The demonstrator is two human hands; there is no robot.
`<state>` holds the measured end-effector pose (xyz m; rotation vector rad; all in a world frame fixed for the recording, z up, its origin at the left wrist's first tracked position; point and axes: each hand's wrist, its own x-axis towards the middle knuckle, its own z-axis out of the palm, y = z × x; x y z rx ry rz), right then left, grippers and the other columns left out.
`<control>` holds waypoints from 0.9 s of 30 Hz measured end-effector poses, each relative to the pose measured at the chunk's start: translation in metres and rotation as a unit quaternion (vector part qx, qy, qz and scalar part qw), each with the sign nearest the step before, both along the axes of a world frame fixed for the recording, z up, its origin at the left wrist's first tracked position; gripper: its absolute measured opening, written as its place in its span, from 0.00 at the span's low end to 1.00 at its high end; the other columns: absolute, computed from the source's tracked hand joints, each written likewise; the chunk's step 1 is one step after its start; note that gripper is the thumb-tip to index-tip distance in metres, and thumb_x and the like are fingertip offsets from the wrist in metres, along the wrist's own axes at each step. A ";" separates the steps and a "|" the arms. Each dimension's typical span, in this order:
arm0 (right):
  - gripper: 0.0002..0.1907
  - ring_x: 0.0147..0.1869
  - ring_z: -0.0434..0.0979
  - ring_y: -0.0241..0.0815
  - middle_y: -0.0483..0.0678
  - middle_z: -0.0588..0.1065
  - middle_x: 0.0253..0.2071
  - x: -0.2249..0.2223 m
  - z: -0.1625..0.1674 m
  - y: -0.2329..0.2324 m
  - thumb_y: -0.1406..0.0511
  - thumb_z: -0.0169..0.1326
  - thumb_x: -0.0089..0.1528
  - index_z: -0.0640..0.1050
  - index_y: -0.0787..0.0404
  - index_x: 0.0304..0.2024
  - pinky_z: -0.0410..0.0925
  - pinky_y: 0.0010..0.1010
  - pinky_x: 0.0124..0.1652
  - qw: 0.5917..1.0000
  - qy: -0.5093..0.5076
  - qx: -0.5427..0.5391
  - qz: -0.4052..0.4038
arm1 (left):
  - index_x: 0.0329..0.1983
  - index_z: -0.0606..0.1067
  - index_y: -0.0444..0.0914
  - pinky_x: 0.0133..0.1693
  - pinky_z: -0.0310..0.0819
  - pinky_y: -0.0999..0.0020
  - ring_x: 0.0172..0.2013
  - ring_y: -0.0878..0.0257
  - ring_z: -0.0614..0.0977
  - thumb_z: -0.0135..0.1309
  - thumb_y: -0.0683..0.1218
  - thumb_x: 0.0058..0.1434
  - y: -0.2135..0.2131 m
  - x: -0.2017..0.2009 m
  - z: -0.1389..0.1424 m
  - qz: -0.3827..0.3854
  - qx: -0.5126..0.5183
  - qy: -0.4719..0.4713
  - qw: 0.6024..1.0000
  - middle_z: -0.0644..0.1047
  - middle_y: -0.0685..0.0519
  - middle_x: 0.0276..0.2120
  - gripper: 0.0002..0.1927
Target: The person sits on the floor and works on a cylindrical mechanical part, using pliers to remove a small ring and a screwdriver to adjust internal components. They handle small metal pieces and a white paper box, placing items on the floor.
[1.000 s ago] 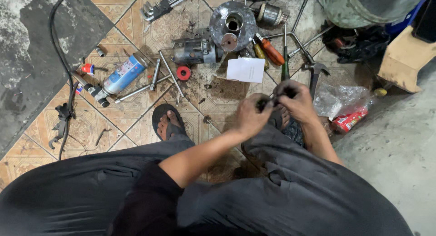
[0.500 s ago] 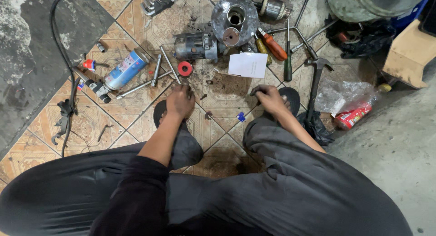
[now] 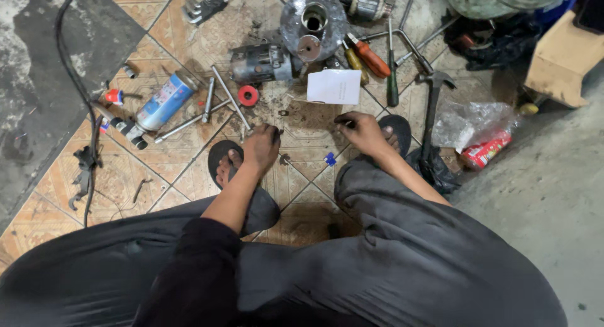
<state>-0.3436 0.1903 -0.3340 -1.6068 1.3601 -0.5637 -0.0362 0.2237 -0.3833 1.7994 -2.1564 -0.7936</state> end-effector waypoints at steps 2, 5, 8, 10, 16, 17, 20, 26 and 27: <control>0.13 0.38 0.81 0.38 0.49 0.83 0.41 -0.003 0.003 0.003 0.66 0.61 0.62 0.82 0.63 0.48 0.73 0.30 0.39 0.998 -0.049 0.047 -0.017 | 0.45 0.76 0.37 0.40 0.75 0.49 0.39 0.43 0.80 0.57 0.45 0.61 0.001 -0.016 0.008 -0.006 -0.031 0.055 0.998 0.77 0.42 0.40 0.10; 0.15 0.37 0.78 0.32 0.47 0.82 0.41 -0.018 0.019 0.006 0.66 0.61 0.62 0.81 0.64 0.50 0.72 0.26 0.36 0.985 -0.119 0.120 -0.045 | 0.47 0.76 0.38 0.42 0.76 0.51 0.41 0.43 0.80 0.57 0.43 0.63 0.003 -0.059 0.029 -0.022 -0.120 0.146 0.982 0.78 0.42 0.42 0.10; 0.14 0.38 0.77 0.31 0.47 0.82 0.40 -0.033 0.046 0.008 0.67 0.61 0.63 0.82 0.64 0.51 0.71 0.25 0.38 0.979 -0.139 0.139 -0.056 | 0.50 0.73 0.34 0.40 0.75 0.51 0.40 0.42 0.80 0.58 0.41 0.63 0.002 -0.102 0.057 -0.044 -0.121 0.207 0.970 0.77 0.39 0.44 0.13; 0.14 0.41 0.78 0.32 0.48 0.82 0.42 -0.044 0.068 0.011 0.68 0.61 0.63 0.82 0.65 0.51 0.72 0.24 0.40 0.981 -0.160 0.100 -0.044 | 0.48 0.73 0.33 0.37 0.75 0.52 0.37 0.44 0.81 0.59 0.40 0.64 0.000 -0.126 0.078 -0.060 -0.090 0.228 0.968 0.77 0.40 0.42 0.12; 0.14 0.46 0.82 0.45 0.54 0.80 0.43 -0.058 0.115 0.005 0.72 0.64 0.61 0.81 0.68 0.49 0.74 0.31 0.44 0.975 -0.133 -0.168 0.051 | 0.50 0.70 0.33 0.44 0.76 0.53 0.43 0.42 0.81 0.58 0.38 0.62 -0.011 -0.147 0.132 -0.084 -0.155 0.295 0.939 0.76 0.41 0.46 0.14; 0.14 0.46 0.82 0.46 0.54 0.79 0.43 -0.058 0.119 0.005 0.73 0.65 0.61 0.81 0.68 0.49 0.74 0.31 0.44 0.974 -0.138 -0.174 0.050 | 0.50 0.70 0.33 0.44 0.76 0.53 0.43 0.42 0.81 0.58 0.38 0.62 -0.013 -0.148 0.136 -0.087 -0.155 0.293 0.940 0.76 0.41 0.46 0.14; 0.15 0.46 0.82 0.47 0.55 0.79 0.44 -0.056 0.122 0.006 0.74 0.66 0.60 0.81 0.69 0.49 0.75 0.33 0.44 0.969 -0.150 -0.190 0.052 | 0.50 0.70 0.33 0.43 0.77 0.54 0.43 0.43 0.82 0.58 0.37 0.62 -0.016 -0.149 0.142 -0.090 -0.148 0.295 0.940 0.76 0.42 0.46 0.15; 0.16 0.48 0.82 0.48 0.56 0.79 0.45 -0.056 0.125 0.005 0.74 0.67 0.58 0.81 0.69 0.48 0.76 0.35 0.45 0.960 -0.109 -0.250 0.063 | 0.51 0.70 0.31 0.43 0.77 0.56 0.43 0.44 0.82 0.59 0.34 0.58 -0.019 -0.148 0.146 -0.097 -0.166 0.292 0.937 0.76 0.41 0.45 0.17; 0.15 0.47 0.82 0.48 0.55 0.79 0.44 -0.055 0.126 0.006 0.73 0.67 0.58 0.81 0.68 0.48 0.76 0.34 0.44 0.960 -0.096 -0.255 0.059 | 0.50 0.71 0.31 0.43 0.77 0.56 0.43 0.44 0.82 0.60 0.34 0.57 -0.020 -0.147 0.148 -0.105 -0.181 0.281 0.937 0.76 0.41 0.45 0.18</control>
